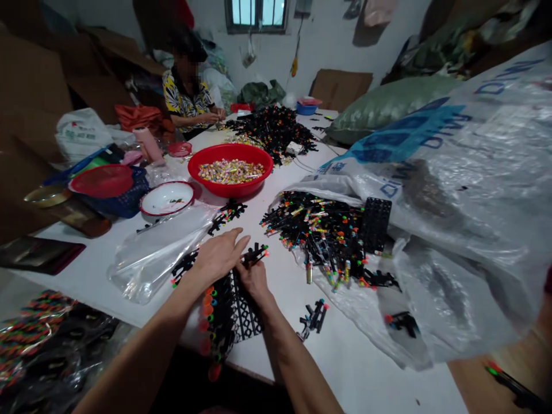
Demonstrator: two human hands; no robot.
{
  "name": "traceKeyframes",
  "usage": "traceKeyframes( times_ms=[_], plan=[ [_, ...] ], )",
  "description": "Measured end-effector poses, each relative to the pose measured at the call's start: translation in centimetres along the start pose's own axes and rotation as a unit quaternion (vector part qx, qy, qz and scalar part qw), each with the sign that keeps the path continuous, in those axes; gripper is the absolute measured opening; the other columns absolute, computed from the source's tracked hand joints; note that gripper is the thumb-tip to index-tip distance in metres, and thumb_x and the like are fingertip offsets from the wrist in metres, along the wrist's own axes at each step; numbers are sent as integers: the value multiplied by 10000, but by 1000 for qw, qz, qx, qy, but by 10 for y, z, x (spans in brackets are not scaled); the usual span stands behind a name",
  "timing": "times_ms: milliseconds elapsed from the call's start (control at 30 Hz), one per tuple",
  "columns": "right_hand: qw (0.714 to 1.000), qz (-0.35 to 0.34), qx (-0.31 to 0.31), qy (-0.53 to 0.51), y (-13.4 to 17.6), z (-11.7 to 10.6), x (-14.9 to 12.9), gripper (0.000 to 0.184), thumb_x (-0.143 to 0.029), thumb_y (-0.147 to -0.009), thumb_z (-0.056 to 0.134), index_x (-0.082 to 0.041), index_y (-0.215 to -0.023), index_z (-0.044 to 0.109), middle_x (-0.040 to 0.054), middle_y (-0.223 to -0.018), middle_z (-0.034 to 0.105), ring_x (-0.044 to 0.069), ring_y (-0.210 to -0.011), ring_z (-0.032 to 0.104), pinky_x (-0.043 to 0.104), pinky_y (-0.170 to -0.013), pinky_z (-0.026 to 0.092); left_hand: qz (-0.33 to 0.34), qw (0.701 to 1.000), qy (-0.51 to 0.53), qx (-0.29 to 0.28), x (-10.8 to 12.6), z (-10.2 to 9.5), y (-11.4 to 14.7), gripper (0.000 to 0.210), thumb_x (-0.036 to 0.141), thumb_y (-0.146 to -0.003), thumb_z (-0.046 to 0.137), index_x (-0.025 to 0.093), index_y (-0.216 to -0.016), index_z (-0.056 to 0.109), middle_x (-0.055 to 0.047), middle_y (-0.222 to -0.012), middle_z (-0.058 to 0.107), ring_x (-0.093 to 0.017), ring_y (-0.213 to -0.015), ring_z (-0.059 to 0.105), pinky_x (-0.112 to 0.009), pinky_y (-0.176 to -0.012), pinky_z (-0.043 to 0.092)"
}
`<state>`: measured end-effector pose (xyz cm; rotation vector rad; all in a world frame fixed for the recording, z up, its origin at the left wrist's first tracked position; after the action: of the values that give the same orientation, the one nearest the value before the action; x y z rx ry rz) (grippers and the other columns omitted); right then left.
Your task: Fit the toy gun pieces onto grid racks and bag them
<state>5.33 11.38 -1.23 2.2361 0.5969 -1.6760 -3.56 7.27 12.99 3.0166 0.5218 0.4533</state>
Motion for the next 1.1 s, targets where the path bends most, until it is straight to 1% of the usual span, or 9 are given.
traceKeyframes(
  times_ms=[133, 300, 433, 533, 667, 767, 900, 1000, 1100],
  plan=[
    [964, -52, -34, 258, 1, 15, -7, 253, -186, -838, 469, -154, -1065, 575, 99, -949, 645, 206, -806, 615, 296, -711, 457, 15, 1000, 1, 7, 0, 4, 3, 609, 546, -923, 279, 168, -1396, 351, -123, -1235, 602, -270, -1067, 609, -393, -930, 446],
    [941, -59, -121, 309, 1, 7, -15, 230, -192, -859, 487, -153, -1060, 593, 87, -965, 654, 194, -841, 614, 271, -715, 459, 1, 997, -79, -13, -6, 8, 3, 481, 298, -927, 321, 124, -1372, 377, -152, -1205, 611, -282, -1065, 608, -401, -920, 445],
    [937, -47, -113, 327, -19, -71, -20, 255, -196, -862, 517, -171, -1106, 585, 56, -961, 657, 152, -827, 608, 220, -722, 455, 7, 993, -107, -53, -11, 10, 3, 446, 187, -914, 260, 146, -1312, 457, -138, -1107, 662, -278, -1020, 627, -406, -886, 458],
    [858, 7, 79, 507, -48, -145, -30, 304, -121, -872, 433, -135, -1141, 574, 149, -1117, 582, 224, -976, 564, 295, -773, 454, 6, 992, -109, -57, -12, 8, 3, 449, 178, -906, 266, 163, -1306, 471, -136, -1133, 654, -284, -1049, 612, -413, -894, 453],
    [793, 26, 103, 600, -60, -187, -33, 294, -38, -836, 394, -91, -1008, 627, 198, -1088, 562, 265, -1012, 535, 320, -765, 445, 4, 994, -86, -62, -10, 5, 3, 446, 168, -894, 279, 177, -1274, 511, -127, -1117, 663, -278, -1044, 616, -404, -892, 458],
    [856, 9, 100, 507, -34, -168, -25, 173, -154, -834, 487, -124, -934, 624, 152, -972, 605, 244, -897, 570, 303, -707, 435, 6, 997, -69, -43, -7, 2, 4, 433, 179, -890, 297, 177, -1250, 537, -126, -1098, 671, -277, -1030, 622, -396, -886, 461],
    [994, 21, 32, 101, 16, -87, -7, 220, -360, -750, 599, -183, -879, 577, 3, -676, 583, 147, -597, 526, 244, -562, 400, -7, 998, -59, -34, -7, 1, 6, 413, 182, -888, 323, 185, -1234, 549, -113, -1112, 667, -264, -1045, 615, -377, -904, 451],
    [986, 81, -7, -145, 33, -30, 0, 308, -411, -678, 641, -168, -849, 562, -62, -543, 483, 98, -479, 420, 213, -478, 327, -22, 998, -54, -36, -8, 0, 7, 401, 181, -891, 331, 202, -1224, 554, -94, -1114, 669, -246, -1047, 615, -355, -906, 451],
    [957, 122, -16, -262, 29, -24, -8, 412, -427, -624, 696, -146, -904, 582, -95, -500, 410, 67, -432, 324, 199, -443, 257, -27, 998, -55, -35, -9, -2, 7, 396, 190, -897, 329, 218, -1224, 551, -82, -1108, 672, -230, -1033, 622, -333, -894, 456]
  ],
)
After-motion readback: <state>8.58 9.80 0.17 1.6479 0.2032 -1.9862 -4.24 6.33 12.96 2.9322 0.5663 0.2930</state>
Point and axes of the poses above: each hand's wrist, its own y-axis away from the middle knuckle, its own z-axis out of the palm, x = y × z, the point moved 2 cm from there along -y, towards the middle knuckle
